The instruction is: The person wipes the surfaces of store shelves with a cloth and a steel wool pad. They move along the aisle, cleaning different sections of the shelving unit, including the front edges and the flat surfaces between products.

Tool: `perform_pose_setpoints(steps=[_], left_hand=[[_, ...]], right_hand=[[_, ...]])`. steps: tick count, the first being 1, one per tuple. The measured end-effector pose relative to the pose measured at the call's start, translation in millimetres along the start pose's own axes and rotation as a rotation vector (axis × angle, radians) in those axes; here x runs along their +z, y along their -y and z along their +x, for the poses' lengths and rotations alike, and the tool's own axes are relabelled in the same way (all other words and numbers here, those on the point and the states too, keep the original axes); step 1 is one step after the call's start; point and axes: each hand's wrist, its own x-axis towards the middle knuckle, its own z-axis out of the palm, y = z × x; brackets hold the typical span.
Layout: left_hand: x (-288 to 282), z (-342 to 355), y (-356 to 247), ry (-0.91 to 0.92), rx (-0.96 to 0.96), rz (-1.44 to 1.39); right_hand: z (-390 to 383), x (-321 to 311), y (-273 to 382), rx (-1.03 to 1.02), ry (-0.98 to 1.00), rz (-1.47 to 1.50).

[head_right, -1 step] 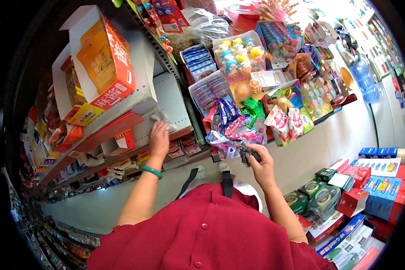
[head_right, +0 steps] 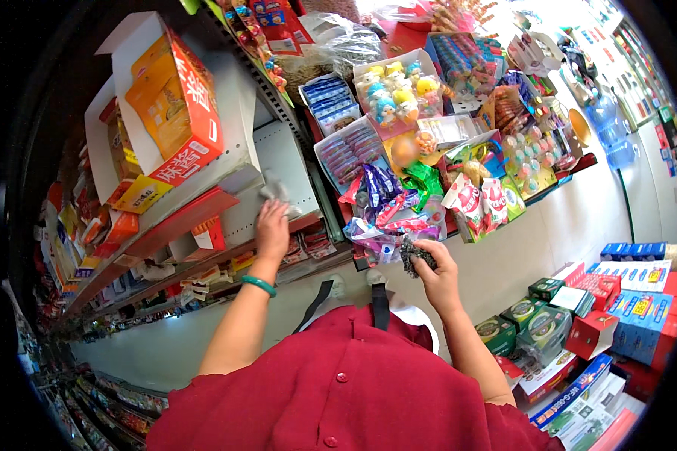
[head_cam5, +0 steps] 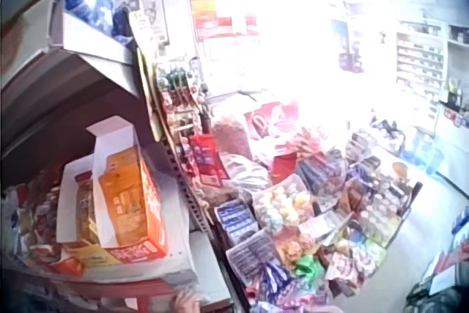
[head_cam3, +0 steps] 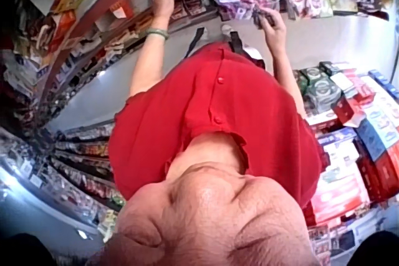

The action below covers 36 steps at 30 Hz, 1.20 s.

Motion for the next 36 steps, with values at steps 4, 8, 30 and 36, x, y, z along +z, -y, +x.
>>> perform_pose_setpoints(steps=[4, 8, 30, 36], left_hand=[[25.1, 21.4, -42.8, 0.064, 0.071, -0.049], [26.8, 32.1, -59.0, 0.101, 0.087, 0.053], [-3.1, 160.2, 100.8, -0.011, -0.168, 0.268], [50.3, 203.9, 53.8, 0.022, 0.039, 0.326]], right_hand=[[0.7, 1.8, -4.3, 0.017, -0.039, 0.03], [1.5, 7.0, -4.1, 0.013, -0.038, 0.064], [-17.6, -7.3, -0.4, 0.198, -0.233, 0.013], [-26.5, -2.7, 2.6, 0.214, -0.19, 0.014]])
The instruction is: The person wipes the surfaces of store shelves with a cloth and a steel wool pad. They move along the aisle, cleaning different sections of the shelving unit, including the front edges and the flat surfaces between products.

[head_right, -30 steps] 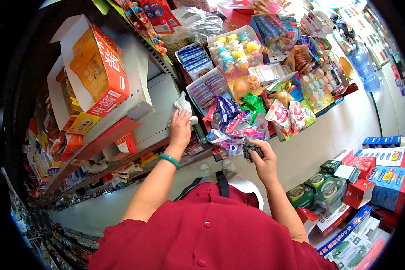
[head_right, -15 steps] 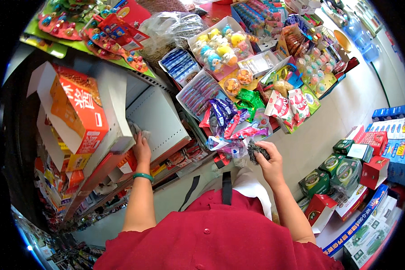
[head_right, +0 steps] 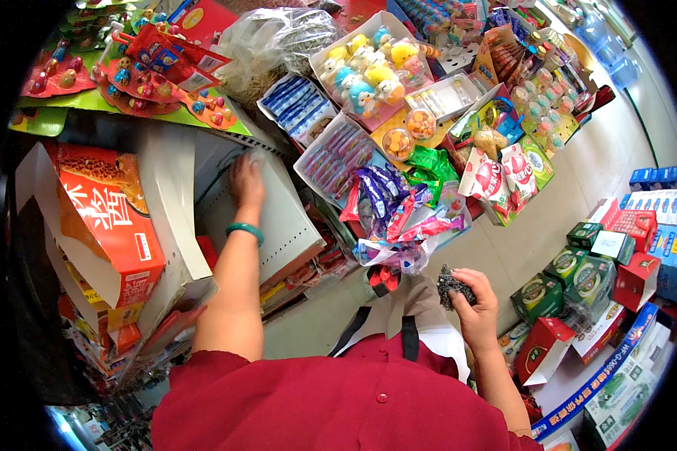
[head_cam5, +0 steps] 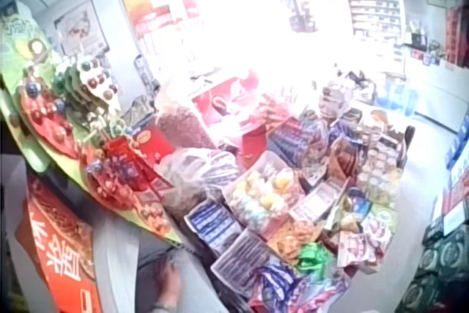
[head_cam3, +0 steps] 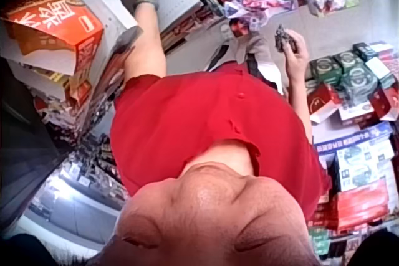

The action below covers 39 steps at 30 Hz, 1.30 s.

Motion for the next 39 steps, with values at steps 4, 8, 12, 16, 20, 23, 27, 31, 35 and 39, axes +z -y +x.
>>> perform_pose_setpoints(steps=[4, 8, 12, 16, 20, 23, 27, 31, 35, 39], left_hand=[[13.6, -4.8, -36.3, -0.11, -0.011, -0.093], [1.9, -36.7, -35.0, -0.002, 0.134, -0.159], [-25.3, -98.3, -64.3, 0.083, 0.25, -0.251], [-54.4, -135.2, -62.5, 0.192, 0.245, -0.338], [-41.5, -133.9, 15.6, 0.097, 0.123, -0.226], [-51.4, -97.1, 53.3, 0.082, -0.095, -0.077], [-38.2, -38.3, 66.8, 0.048, -0.117, -0.079], [-9.5, -22.7, 34.6, -0.031, 0.102, 0.006], [-3.5, -52.5, -14.6, 0.04, 0.15, -0.216], [-19.5, -97.6, -46.6, 0.074, 0.217, -0.283]], right_hand=[[-2.4, -1.2, 2.5, -0.042, -0.016, -0.027], [-1.3, -1.4, 4.6, -0.064, -0.007, -0.031], [2.9, 0.2, 8.0, -0.08, 0.003, -0.02], [8.9, 2.7, 11.9, -0.117, 0.033, 0.002], [10.2, -1.0, 14.0, -0.124, 0.03, -0.01], [5.9, -10.7, 7.5, -0.074, -0.01, -0.035], [-4.6, -18.7, -1.3, -0.04, -0.026, -0.058], [-5.8, -19.3, -4.2, -0.043, 0.005, -0.064], [1.7, -15.9, 2.2, -0.066, 0.048, -0.024], [7.9, -17.6, 8.1, -0.138, 0.078, -0.016]])
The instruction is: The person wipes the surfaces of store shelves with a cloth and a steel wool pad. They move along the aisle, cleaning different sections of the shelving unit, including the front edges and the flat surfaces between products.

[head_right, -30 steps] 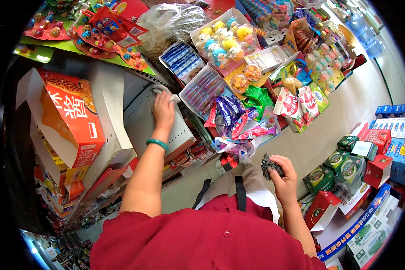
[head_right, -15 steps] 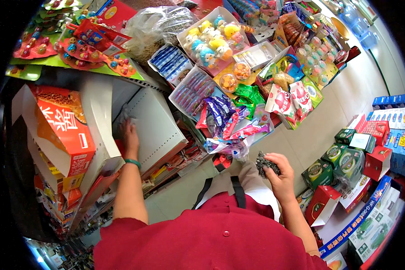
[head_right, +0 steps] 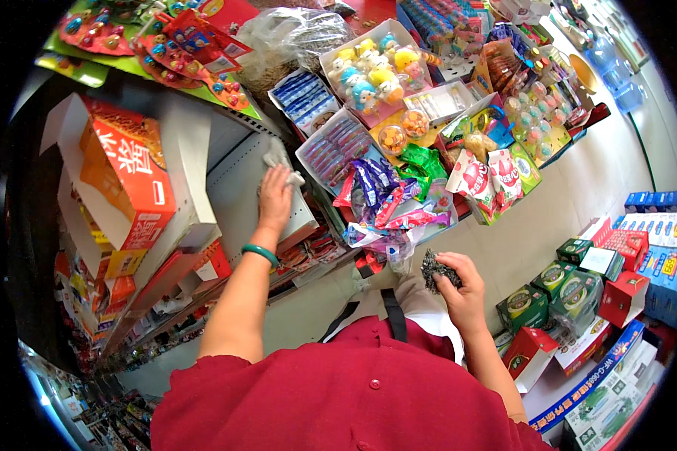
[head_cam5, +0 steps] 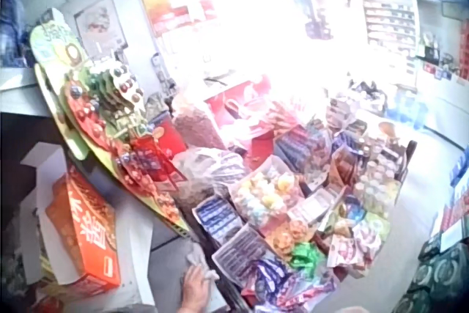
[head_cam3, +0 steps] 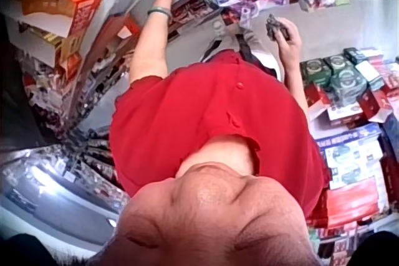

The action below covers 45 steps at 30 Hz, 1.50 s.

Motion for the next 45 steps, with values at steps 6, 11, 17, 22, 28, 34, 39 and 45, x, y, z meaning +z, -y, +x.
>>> perform_pose_setpoints(steps=[6, 11, 17, 22, 28, 34, 39, 45], left_hand=[[-15.1, -50.0, -47.1, 0.039, 0.017, -0.069], [-36.9, -68.8, -51.1, 0.072, -0.034, -0.141], [-67.9, -93.5, -0.2, -0.161, -0.378, 0.038], [-65.6, -86.7, -4.8, 0.046, -0.453, 0.136], [-50.3, -48.5, -53.7, 0.231, -0.451, 0.051], [-35.7, -23.9, -60.4, 0.298, -0.403, -0.048], [-25.6, -25.1, -58.2, 0.189, -0.53, -0.508], [-60.5, -43.1, -80.7, 0.146, -0.629, -1.687]], right_hand=[[2.7, -4.3, 3.7, -0.064, 0.036, 0.025], [8.1, -10.2, 12.0, -0.114, 0.075, 0.058], [14.3, -28.7, 8.3, -0.159, 0.053, 0.039], [14.4, -31.4, -0.5, -0.107, 0.056, 0.088], [12.5, -37.0, -3.4, -0.11, 0.033, 0.081], [8.3, -39.5, -1.2, -0.089, 0.044, 0.108], [3.2, -38.7, 2.5, -0.092, 0.059, 0.099], [2.8, -39.8, 1.4, -0.094, 0.081, 0.093]])
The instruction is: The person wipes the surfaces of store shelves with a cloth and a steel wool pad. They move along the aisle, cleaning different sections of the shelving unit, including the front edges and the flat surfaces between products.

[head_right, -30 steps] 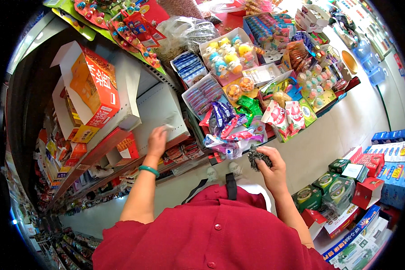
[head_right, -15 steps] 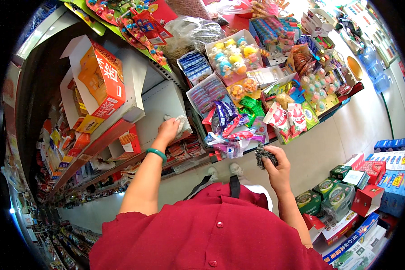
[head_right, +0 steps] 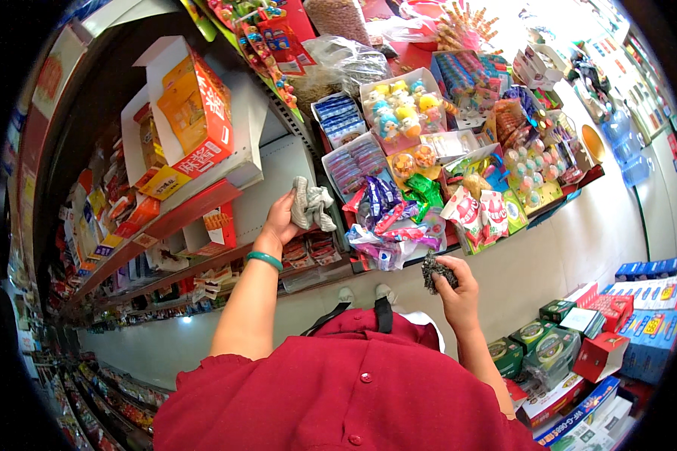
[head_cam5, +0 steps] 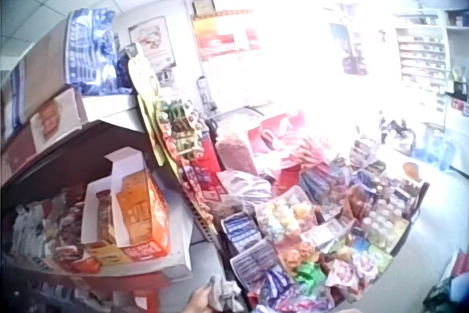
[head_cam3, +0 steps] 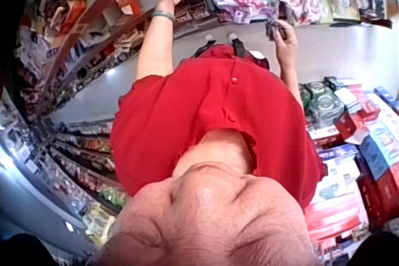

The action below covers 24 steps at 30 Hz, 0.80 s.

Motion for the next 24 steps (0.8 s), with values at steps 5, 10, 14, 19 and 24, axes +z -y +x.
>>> perform_pose_setpoints(steps=[5, 10, 14, 19, 24], left_hand=[[-11.1, -46.3, 4.9, 0.004, 0.116, -0.347], [-11.2, -104.3, 14.4, -0.063, 0.21, -0.532], [-10.3, -148.2, 27.4, -0.06, 0.207, -0.612], [-6.0, -191.1, 43.3, -0.238, 0.257, -0.542], [-12.3, -224.3, 48.0, -0.204, 0.32, -0.458]], right_hand=[[12.1, 15.8, 5.4, -0.045, 0.097, -0.021], [24.3, 37.2, 6.5, -0.106, 0.237, -0.008], [33.1, 69.0, 20.5, -0.199, 0.39, -0.012], [33.1, 128.1, 45.7, -0.251, 0.62, -0.08], [13.5, 195.7, 80.7, -0.532, 0.806, -0.092]])
